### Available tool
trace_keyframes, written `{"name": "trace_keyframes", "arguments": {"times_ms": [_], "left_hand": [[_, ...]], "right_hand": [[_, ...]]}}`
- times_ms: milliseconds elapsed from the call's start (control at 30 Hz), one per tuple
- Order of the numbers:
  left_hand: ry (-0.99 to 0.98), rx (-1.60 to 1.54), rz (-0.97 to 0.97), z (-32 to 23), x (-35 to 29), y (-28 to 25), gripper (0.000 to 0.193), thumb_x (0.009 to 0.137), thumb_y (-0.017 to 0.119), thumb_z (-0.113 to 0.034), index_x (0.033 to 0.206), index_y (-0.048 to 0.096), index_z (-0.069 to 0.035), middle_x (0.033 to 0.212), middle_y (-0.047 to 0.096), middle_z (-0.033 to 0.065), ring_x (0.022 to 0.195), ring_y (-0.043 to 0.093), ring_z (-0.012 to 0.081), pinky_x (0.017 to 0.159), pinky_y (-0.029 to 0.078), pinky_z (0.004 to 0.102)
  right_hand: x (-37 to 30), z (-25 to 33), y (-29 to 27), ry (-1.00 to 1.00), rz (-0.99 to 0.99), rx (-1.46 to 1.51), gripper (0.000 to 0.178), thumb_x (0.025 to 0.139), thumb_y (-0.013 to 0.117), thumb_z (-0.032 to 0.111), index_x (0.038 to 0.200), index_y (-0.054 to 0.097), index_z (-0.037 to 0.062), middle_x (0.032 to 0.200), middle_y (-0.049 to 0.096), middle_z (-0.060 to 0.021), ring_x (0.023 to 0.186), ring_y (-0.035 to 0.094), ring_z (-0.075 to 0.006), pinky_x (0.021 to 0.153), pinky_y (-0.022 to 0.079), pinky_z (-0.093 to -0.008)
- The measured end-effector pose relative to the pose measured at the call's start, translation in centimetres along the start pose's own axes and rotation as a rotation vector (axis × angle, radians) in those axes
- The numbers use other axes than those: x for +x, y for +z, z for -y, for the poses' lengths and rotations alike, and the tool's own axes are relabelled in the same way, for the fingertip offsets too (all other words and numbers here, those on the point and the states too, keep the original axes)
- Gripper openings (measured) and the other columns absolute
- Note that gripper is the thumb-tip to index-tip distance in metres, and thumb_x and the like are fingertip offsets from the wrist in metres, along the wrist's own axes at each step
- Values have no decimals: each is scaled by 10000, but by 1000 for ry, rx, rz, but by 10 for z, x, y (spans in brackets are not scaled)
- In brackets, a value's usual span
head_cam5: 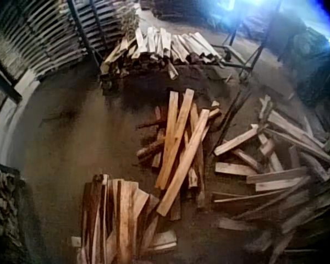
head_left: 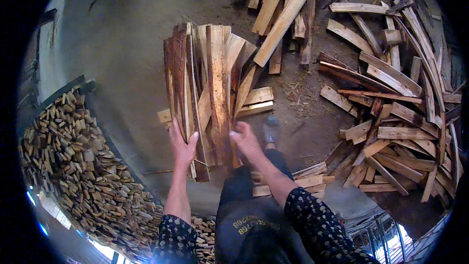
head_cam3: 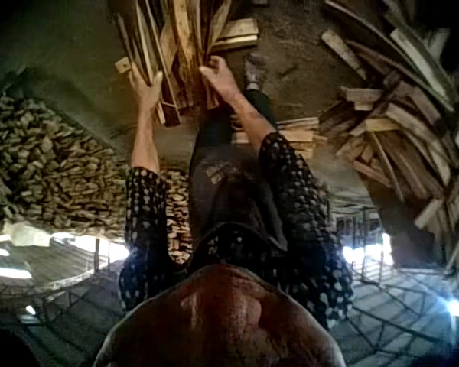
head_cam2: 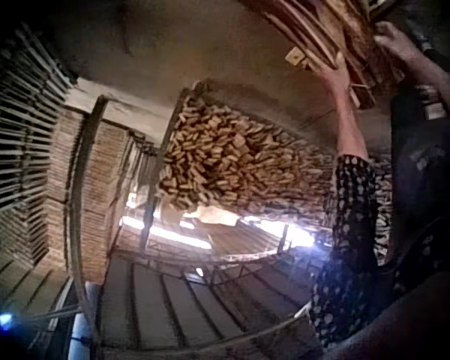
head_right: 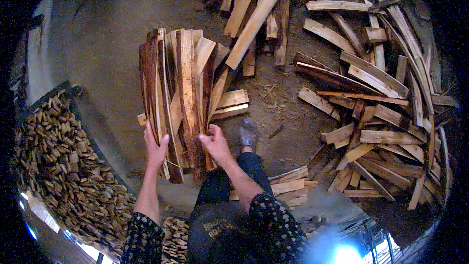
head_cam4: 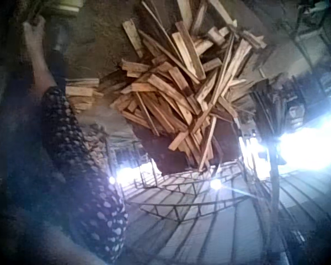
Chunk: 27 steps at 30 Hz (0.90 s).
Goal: The person picks up wooden planks from a large pile on the floor and stacks them onto a metal rack. The person handles the planks by hand, moving them from the disorganized pile to a more organized stack on the rack.
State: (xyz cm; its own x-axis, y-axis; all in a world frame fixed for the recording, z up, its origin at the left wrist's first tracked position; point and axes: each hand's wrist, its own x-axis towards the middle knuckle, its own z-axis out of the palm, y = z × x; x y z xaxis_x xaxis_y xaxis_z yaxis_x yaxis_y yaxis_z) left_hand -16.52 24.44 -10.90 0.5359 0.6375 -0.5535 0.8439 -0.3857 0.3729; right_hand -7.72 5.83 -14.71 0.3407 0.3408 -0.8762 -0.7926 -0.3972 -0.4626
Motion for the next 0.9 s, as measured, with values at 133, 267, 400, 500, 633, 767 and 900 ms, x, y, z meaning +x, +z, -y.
{"name": "trace_keyframes", "arguments": {"times_ms": [133,267,400,500,633,767,900], "left_hand": [[7,-12,18,25,12,-16,749,771,570,-293,1338,151,-39,1319,248,211,1239,218,330,1020,186,399],[-337,-657,166,16,25,-23,870,731,627,-371,1354,101,-68,1341,249,124,1229,254,251,1004,231,351],[-297,-923,437,61,42,-14,870,703,659,-376,1342,147,-83,1301,316,91,1181,334,222,970,288,334],[-343,-1011,565,55,51,-15,816,691,666,-315,1317,205,-68,1250,382,74,1097,416,193,927,338,315],[-338,-1023,528,53,37,-8,851,675,616,-194,1353,120,-54,1286,334,96,1108,390,184,937,315,296],[-246,-921,612,48,37,-29,950,615,661,-217,1359,89,-65,1289,330,108,1129,373,213,955,300,315],[-66,-783,635,78,53,-15,995,578,691,-239,1351,88,-66,1269,347,127,1149,361,229,971,293,342]], "right_hand": [[15,-4,-11,127,20,63,864,712,627,453,1293,204,-26,1252,364,-199,1130,389,-255,914,352,-338],[30,-16,-3,145,135,-18,884,761,576,427,1339,69,-9,1352,206,-221,1261,218,-281,1017,208,-363],[30,-16,9,11,129,147,906,767,559,431,1343,10,-5,1377,145,-205,1283,152,-270,1035,146,-353],[36,-25,16,-42,109,261,925,763,560,428,1343,-19,1,1387,121,-188,1288,129,-257,1038,128,-344],[10,-13,48,-81,41,211,934,726,614,347,1348,-1,19,1364,178,-165,1262,186,-236,1028,158,-338],[-6,-12,59,-80,65,136,938,698,658,283,1338,29,9,1320,257,-150,1226,255,-226,1019,190,-339],[18,-50,43,17,141,149,946,693,650,347,1335,41,10,1303,283,-139,1213,272,-223,1017,191,-345]]}}
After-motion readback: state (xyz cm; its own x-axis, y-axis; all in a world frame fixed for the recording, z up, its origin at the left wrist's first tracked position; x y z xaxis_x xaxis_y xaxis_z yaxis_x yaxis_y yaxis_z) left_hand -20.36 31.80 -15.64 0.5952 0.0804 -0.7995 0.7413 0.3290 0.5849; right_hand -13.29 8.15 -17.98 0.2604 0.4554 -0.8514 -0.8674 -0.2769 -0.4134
